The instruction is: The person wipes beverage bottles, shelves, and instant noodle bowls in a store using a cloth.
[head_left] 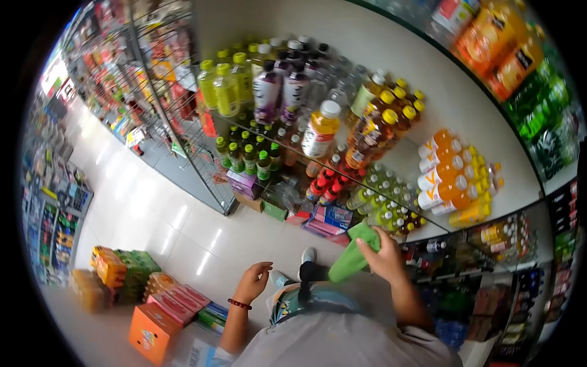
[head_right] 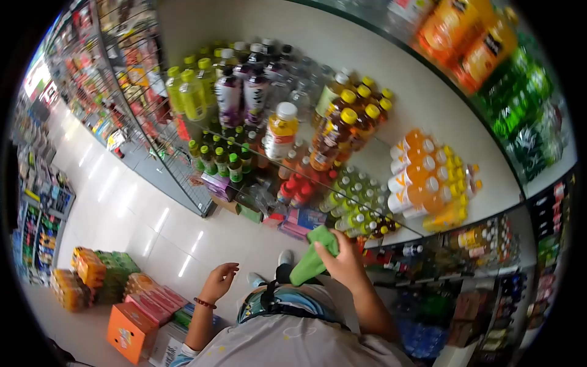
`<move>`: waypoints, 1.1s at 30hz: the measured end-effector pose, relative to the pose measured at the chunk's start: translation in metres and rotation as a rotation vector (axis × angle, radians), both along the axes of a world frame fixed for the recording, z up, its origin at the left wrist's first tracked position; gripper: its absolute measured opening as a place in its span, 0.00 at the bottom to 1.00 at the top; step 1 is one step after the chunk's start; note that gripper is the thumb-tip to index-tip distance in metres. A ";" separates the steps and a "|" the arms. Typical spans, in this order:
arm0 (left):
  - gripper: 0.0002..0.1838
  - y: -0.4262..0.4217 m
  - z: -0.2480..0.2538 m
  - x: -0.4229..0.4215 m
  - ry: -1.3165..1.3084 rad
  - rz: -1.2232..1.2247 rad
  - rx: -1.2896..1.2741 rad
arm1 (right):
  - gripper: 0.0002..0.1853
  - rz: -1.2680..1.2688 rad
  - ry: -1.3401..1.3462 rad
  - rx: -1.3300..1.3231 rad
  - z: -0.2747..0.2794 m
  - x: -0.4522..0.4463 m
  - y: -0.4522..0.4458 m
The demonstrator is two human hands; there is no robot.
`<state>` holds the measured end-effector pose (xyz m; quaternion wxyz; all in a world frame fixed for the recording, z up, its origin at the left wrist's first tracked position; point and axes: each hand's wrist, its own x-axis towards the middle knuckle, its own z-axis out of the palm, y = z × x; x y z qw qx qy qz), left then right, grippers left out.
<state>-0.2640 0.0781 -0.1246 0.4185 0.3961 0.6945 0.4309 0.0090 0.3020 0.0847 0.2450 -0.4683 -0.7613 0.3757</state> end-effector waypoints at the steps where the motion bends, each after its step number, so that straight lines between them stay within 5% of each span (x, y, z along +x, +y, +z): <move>1: 0.16 0.008 0.002 0.001 -0.007 -0.030 -0.003 | 0.24 -0.031 0.009 -0.018 -0.008 0.011 0.004; 3: 0.16 0.028 0.007 0.003 -0.002 -0.077 -0.023 | 0.23 -0.284 0.001 0.237 -0.020 0.036 0.022; 5: 0.16 0.052 0.014 0.003 0.102 -0.229 0.039 | 0.22 -0.237 -0.034 0.694 -0.003 0.037 0.061; 8: 0.15 0.097 0.053 0.012 0.254 -0.326 0.063 | 0.24 -0.243 -0.123 0.769 -0.007 0.031 0.111; 12: 0.14 0.151 0.101 0.045 0.375 -0.392 0.229 | 0.25 -0.164 -0.288 0.697 -0.074 0.034 0.175; 19: 0.21 0.241 0.151 0.101 0.498 -0.499 0.417 | 0.25 -0.098 -0.129 0.672 -0.066 0.025 0.206; 25: 0.31 0.331 0.147 0.128 0.938 -0.664 0.689 | 0.26 -0.197 -0.174 0.672 -0.074 0.022 0.240; 33: 0.18 0.394 0.153 0.122 1.081 -0.736 0.931 | 0.25 -0.295 -0.241 0.726 -0.078 0.020 0.253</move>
